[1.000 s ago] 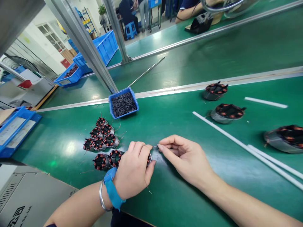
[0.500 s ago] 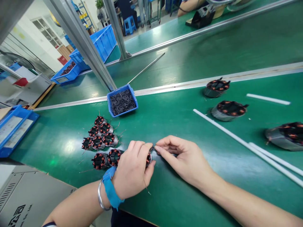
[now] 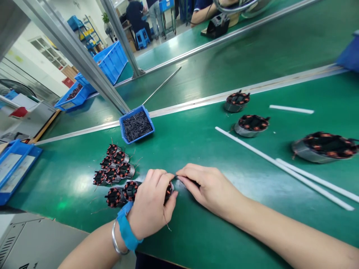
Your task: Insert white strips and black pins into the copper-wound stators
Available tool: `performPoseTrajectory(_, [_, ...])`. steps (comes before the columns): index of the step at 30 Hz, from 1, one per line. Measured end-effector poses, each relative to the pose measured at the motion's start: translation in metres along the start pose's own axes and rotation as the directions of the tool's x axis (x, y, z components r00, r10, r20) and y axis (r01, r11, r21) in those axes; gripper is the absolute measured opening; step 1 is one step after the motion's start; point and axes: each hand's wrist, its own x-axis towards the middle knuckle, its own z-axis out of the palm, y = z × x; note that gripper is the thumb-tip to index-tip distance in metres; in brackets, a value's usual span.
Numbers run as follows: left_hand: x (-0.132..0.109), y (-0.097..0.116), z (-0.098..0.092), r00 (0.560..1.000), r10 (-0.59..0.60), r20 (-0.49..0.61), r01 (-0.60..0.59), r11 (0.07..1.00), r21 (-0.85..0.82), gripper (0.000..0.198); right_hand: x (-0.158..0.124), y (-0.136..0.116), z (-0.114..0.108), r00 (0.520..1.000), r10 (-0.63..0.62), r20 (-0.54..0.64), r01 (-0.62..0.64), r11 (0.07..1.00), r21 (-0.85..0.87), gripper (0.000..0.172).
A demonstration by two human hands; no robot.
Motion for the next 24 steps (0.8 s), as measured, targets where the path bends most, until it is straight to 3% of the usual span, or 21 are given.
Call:
performPoseTrajectory(9, [-0.0012,-0.001,0.0008,0.999,0.031,0.009,-0.03,0.999,-0.031,0.019,-0.0017,-0.0007,0.0027,0.997,-0.076,-0.002,0.075,0.991,-0.111,0.021])
performPoseTrajectory(24, [-0.003,-0.0005,0.001,0.999,0.038,-0.003,-0.038,0.999,-0.032,0.022,-0.0036,-0.0022,0.0024,0.999,-0.051,0.002,0.05,0.99,-0.133,0.022])
